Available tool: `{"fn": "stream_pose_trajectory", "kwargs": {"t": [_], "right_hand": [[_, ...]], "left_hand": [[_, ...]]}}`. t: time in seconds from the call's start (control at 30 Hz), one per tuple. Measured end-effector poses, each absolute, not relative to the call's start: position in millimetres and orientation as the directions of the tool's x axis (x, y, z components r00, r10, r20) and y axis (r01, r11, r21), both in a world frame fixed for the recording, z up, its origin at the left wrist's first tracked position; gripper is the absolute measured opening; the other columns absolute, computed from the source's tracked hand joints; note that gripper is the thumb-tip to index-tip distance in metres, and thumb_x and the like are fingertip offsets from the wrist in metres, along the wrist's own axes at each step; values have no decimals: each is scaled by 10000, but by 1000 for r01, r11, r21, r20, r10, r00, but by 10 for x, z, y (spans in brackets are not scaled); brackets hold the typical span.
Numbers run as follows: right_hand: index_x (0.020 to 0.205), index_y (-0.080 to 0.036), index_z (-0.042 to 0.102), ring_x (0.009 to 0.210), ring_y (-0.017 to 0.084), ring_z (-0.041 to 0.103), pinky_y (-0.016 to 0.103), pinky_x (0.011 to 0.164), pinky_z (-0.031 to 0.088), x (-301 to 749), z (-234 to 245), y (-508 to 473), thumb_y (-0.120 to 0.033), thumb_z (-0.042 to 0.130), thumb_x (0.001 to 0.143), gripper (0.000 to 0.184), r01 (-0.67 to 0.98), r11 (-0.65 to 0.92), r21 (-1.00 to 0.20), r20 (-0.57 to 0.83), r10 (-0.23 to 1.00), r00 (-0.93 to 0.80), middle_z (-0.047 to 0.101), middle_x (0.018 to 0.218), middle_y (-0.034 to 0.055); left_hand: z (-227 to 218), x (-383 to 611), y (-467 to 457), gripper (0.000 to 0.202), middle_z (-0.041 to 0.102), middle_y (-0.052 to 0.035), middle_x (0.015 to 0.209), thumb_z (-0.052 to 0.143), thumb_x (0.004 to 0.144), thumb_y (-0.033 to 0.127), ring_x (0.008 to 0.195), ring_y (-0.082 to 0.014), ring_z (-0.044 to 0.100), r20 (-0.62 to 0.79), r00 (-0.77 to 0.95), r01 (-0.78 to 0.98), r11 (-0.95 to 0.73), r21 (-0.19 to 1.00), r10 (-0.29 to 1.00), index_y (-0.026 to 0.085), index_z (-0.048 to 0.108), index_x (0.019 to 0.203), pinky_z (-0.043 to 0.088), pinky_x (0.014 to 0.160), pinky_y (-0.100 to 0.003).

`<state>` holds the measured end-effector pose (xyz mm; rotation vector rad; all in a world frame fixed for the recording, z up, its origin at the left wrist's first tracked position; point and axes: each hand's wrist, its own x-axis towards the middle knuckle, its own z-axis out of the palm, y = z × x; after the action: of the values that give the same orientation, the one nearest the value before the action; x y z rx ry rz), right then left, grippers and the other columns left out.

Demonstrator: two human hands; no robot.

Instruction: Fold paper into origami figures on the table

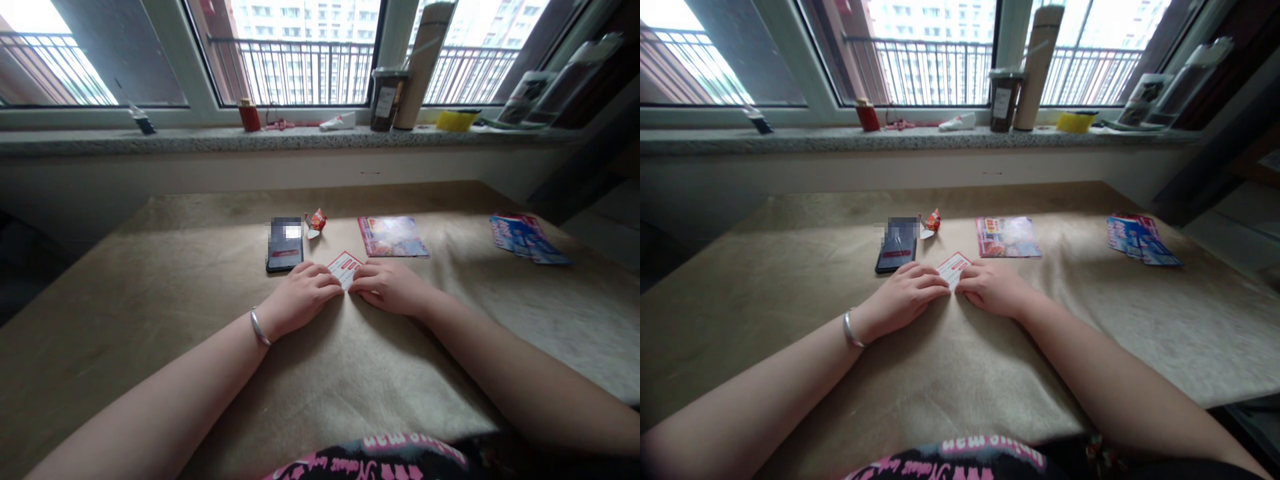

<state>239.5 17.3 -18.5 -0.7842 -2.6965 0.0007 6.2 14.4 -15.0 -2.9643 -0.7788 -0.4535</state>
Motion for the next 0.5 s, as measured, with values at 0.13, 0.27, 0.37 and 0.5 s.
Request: {"fn": "stream_pose_trajectory", "kwargs": {"t": [0.13, 0.27, 0.37, 0.5], "right_hand": [[882, -210, 691, 759, 160, 551, 289, 707, 441, 2371, -197, 174, -155, 460, 847, 240, 524, 848, -84, 338, 519, -785, 668, 860, 50], [876, -209, 678, 763, 159, 549, 280, 695, 436, 2366, -218, 181, -143, 474, 835, 218, 527, 846, -78, 352, 518, -779, 665, 876, 50], [859, -205, 670, 759, 162, 544, 279, 681, 429, 2367, -227, 185, -138, 482, 825, 202, 538, 841, -65, 346, 525, -778, 659, 867, 50], [846, -202, 668, 754, 162, 535, 275, 674, 423, 2361, -213, 182, -134, 479, 819, 203, 535, 843, -57, 356, 518, -778, 653, 854, 48]], "left_hand": [[-171, 80, 157, 250, 613, -34, 1109, 407, 928, 186, 1062, -188, 495, 268, 837, 492, -870, 15, 478, 226, 602, 1079, 355, 951, -362], [-165, 103, 163, 270, 608, -39, 1096, 394, 924, 169, 1062, -199, 477, 244, 855, 476, -879, -21, 458, 217, 574, 1119, 359, 948, -368], [-143, 116, 158, 287, 608, -41, 1065, 388, 932, 180, 1039, -202, 478, 218, 867, 468, -882, -50, 448, 223, 543, 1169, 362, 940, -364], [-100, 122, 157, 251, 606, -38, 1027, 388, 940, 202, 1011, -207, 480, 204, 872, 472, -875, -106, 445, 216, 560, 1122, 361, 933, -360]]}}
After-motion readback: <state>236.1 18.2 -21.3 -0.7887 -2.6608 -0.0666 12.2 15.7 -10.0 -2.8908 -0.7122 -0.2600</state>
